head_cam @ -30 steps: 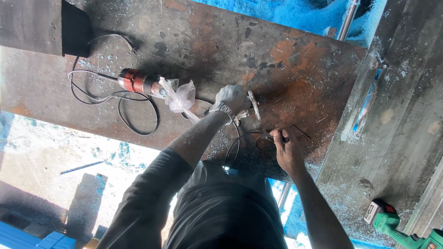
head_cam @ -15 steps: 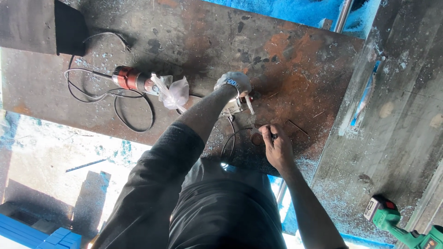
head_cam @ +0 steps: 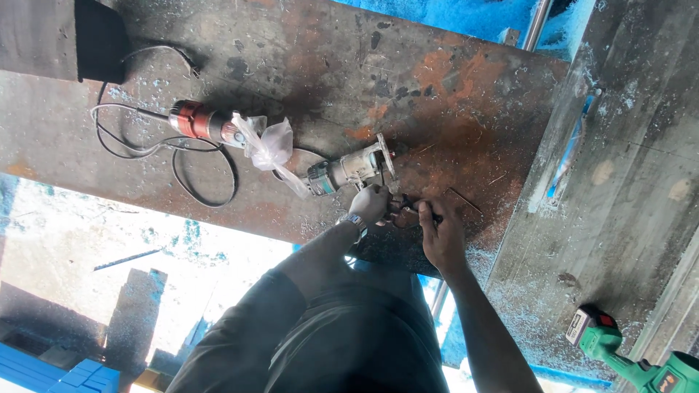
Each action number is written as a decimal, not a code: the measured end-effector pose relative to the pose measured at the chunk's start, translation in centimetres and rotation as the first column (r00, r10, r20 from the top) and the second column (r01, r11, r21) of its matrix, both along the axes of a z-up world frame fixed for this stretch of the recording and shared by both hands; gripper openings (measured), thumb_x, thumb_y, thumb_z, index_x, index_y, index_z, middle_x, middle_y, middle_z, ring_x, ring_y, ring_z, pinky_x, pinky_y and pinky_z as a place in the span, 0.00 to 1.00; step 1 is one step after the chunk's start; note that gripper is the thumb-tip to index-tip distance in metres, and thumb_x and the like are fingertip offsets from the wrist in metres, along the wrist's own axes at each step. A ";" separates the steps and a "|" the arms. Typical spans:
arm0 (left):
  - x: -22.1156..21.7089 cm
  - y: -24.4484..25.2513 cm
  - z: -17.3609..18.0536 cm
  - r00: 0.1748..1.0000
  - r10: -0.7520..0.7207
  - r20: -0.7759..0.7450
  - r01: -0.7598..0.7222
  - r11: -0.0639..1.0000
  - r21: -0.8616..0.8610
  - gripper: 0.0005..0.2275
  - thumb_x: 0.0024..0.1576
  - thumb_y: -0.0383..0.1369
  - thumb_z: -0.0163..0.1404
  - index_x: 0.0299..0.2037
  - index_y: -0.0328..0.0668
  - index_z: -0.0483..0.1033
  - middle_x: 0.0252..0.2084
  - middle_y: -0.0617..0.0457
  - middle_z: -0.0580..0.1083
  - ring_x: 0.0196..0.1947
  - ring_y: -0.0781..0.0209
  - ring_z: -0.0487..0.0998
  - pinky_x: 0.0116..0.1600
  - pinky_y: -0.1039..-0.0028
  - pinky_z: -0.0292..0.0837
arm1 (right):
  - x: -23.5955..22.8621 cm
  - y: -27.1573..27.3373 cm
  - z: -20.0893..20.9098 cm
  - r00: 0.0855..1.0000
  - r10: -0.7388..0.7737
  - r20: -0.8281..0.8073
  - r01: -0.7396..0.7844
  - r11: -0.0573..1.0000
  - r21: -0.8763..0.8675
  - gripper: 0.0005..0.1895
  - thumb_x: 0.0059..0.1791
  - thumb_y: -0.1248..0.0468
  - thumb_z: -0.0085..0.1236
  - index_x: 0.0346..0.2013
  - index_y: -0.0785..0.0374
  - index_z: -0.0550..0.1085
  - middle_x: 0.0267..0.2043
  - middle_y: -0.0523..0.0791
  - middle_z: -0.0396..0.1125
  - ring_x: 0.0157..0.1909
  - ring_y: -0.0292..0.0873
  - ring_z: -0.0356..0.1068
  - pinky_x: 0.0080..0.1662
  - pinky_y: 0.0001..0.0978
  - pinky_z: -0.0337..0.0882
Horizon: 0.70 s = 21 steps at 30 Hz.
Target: The person picks up a laminate router from a storage rack, carries it to a workbench, and unwraps a plastic bag containing small parts. They insert a bit into the router's collet and use wrenches to tighten it, working on the router at the bench.
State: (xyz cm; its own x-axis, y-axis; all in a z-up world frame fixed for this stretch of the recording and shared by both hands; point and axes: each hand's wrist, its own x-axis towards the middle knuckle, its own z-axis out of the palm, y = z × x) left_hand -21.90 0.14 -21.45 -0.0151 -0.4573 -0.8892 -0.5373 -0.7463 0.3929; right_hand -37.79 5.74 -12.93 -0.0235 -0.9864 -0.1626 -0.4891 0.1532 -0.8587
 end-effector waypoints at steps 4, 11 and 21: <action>0.0 1.4 1.3 0.996 0.093 0.001 -0.092 0.989 -0.116 0.19 0.60 0.53 0.44 0.47 0.53 0.81 0.39 0.43 0.81 0.45 0.45 0.83 0.54 0.52 0.79 | -0.1 0.1 0.1 0.995 -0.005 -0.095 0.002 0.999 -0.032 0.16 0.61 0.54 0.46 0.43 0.57 0.79 0.29 0.49 0.71 0.35 0.54 0.76 0.37 0.47 0.76; 0.1 2.0 0.2 0.978 0.192 -0.078 -0.204 0.962 -0.182 0.18 0.61 0.55 0.47 0.44 0.54 0.82 0.38 0.44 0.80 0.49 0.39 0.80 0.55 0.51 0.74 | -0.5 0.1 -1.3 0.999 -0.012 -0.045 0.007 0.994 -0.106 0.16 0.62 0.59 0.44 0.42 0.62 0.79 0.31 0.49 0.72 0.31 0.47 0.76 0.35 0.39 0.78; -0.5 3.2 -2.0 0.957 0.279 -0.080 -0.287 0.951 -0.119 0.16 0.59 0.53 0.51 0.49 0.57 0.80 0.41 0.47 0.81 0.51 0.42 0.80 0.58 0.55 0.73 | -1.3 0.2 -1.4 1.000 -0.001 -0.004 0.000 0.991 -0.132 0.15 0.61 0.61 0.45 0.42 0.64 0.79 0.31 0.49 0.71 0.30 0.46 0.75 0.34 0.35 0.76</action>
